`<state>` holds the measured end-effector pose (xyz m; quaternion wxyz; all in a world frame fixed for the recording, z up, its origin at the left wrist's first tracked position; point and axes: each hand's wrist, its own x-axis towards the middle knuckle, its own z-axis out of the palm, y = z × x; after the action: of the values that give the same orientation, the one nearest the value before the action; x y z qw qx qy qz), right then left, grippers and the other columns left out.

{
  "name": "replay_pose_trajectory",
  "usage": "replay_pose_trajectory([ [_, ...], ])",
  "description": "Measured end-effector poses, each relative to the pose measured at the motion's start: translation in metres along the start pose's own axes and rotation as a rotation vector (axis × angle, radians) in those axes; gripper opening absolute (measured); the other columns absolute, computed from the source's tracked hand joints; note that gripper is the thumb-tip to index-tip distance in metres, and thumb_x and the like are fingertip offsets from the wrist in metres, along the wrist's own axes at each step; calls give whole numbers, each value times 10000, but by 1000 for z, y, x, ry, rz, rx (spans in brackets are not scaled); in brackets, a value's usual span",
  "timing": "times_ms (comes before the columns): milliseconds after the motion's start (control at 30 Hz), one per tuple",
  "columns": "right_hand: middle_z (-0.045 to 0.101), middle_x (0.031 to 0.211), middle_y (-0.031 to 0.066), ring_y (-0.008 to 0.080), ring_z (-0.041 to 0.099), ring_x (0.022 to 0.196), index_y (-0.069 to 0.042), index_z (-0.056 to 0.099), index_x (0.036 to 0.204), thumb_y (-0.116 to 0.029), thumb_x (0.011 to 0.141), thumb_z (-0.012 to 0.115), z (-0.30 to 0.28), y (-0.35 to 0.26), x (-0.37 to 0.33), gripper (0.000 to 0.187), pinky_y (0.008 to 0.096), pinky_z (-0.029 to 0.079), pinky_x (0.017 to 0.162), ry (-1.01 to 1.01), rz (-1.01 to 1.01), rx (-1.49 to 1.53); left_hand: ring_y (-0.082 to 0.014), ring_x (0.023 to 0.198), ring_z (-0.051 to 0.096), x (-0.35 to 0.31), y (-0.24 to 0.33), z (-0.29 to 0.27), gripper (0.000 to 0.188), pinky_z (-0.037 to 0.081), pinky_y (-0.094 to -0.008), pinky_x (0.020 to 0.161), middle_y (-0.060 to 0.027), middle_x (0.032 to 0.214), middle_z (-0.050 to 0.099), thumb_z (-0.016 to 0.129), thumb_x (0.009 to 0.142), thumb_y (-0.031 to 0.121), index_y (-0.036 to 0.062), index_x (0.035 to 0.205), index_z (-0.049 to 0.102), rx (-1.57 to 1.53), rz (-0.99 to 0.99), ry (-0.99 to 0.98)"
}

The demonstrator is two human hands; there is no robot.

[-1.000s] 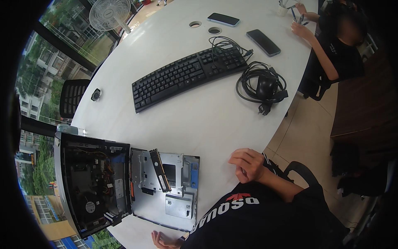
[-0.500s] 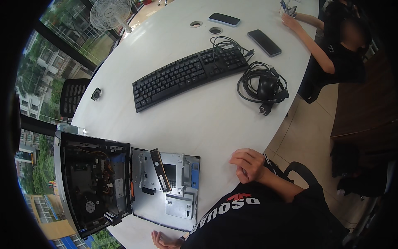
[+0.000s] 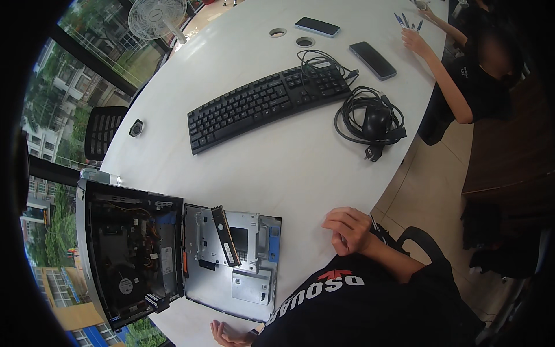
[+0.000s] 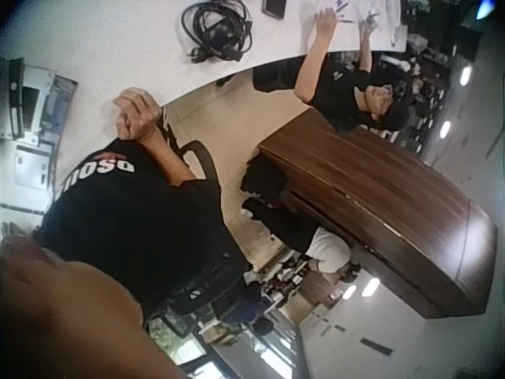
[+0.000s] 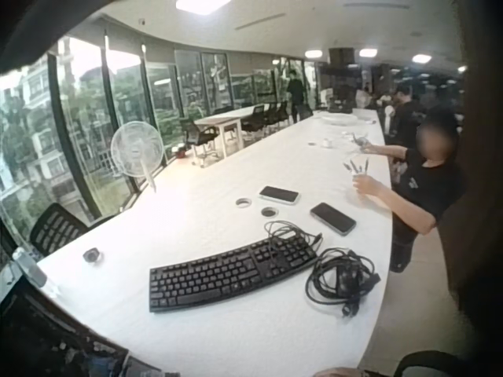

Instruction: Opening a computer case and removing internal components like RAM and cables.

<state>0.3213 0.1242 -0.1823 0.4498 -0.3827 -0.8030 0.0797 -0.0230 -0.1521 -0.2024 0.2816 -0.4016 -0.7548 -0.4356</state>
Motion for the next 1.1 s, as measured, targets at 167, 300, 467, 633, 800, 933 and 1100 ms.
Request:
replay_pose_trajectory([
  [167, 705, 887, 68, 256, 710, 826, -72, 704, 896, -37, 626, 562, 1, 0, 0, 307, 344, 589, 688, -1, -2, 11, -433, 907, 720, 2, 11, 1, 688, 584, -516, 854, -260, 933, 735, 362, 1099, 490, -74, 908, 708, 9, -81, 19],
  [300, 705, 883, 65, 256, 710, 826, -73, 705, 898, -47, 624, 562, 0, 0, 0, 310, 344, 588, 685, -2, 1, 8, -422, 915, 718, 3, 15, 0, 699, 580, -509, 860, -263, 964, 736, 358, 1096, 498, -71, 899, 714, 36, -118, -8],
  [467, 705, 881, 62, 256, 710, 824, -73, 705, 903, -54, 623, 559, 0, 1, 0, 316, 344, 586, 682, -2, 2, 5, -419, 912, 718, 5, 13, -1, 693, 585, -499, 843, -258, 958, 737, 356, 1097, 496, -65, 902, 713, 40, -76, -23],
  [633, 705, 895, 63, 251, 711, 819, -76, 707, 907, -45, 629, 568, 0, 0, 0, 312, 339, 584, 674, 3, -4, -5, -423, 933, 715, -7, -6, -9, 594, 596, -499, 846, -257, 987, 732, 353, 1112, 409, -59, 991, 698, 0, 15, -40],
  [800, 703, 899, 62, 247, 714, 818, -80, 707, 911, -42, 636, 577, 1, 0, -1, 307, 334, 584, 668, 11, -12, -10, -443, 1057, 690, -2, 1, -20, 442, 604, -506, 881, -287, 1170, 687, 372, 1109, 275, -68, 1143, 648, 28, 20, -197],
  [933, 704, 901, 62, 245, 716, 819, -83, 708, 912, -41, 637, 577, 0, -1, -1, 307, 329, 582, 664, 13, -10, -17, -443, 1134, 665, -2, -7, -34, 464, 597, -502, 916, -303, 1258, 646, 372, 1111, 299, -77, 1215, 623, 13, -1, -327],
  [1100, 705, 899, 63, 245, 714, 820, -82, 709, 913, -40, 635, 576, -1, -1, 0, 310, 327, 582, 678, 9, -8, -15, -370, 1079, 687, -4, -29, -32, 373, 571, -438, 924, -258, 1227, 681, 543, 1057, 275, -34, 1213, 685, -209, 89, -256],
])
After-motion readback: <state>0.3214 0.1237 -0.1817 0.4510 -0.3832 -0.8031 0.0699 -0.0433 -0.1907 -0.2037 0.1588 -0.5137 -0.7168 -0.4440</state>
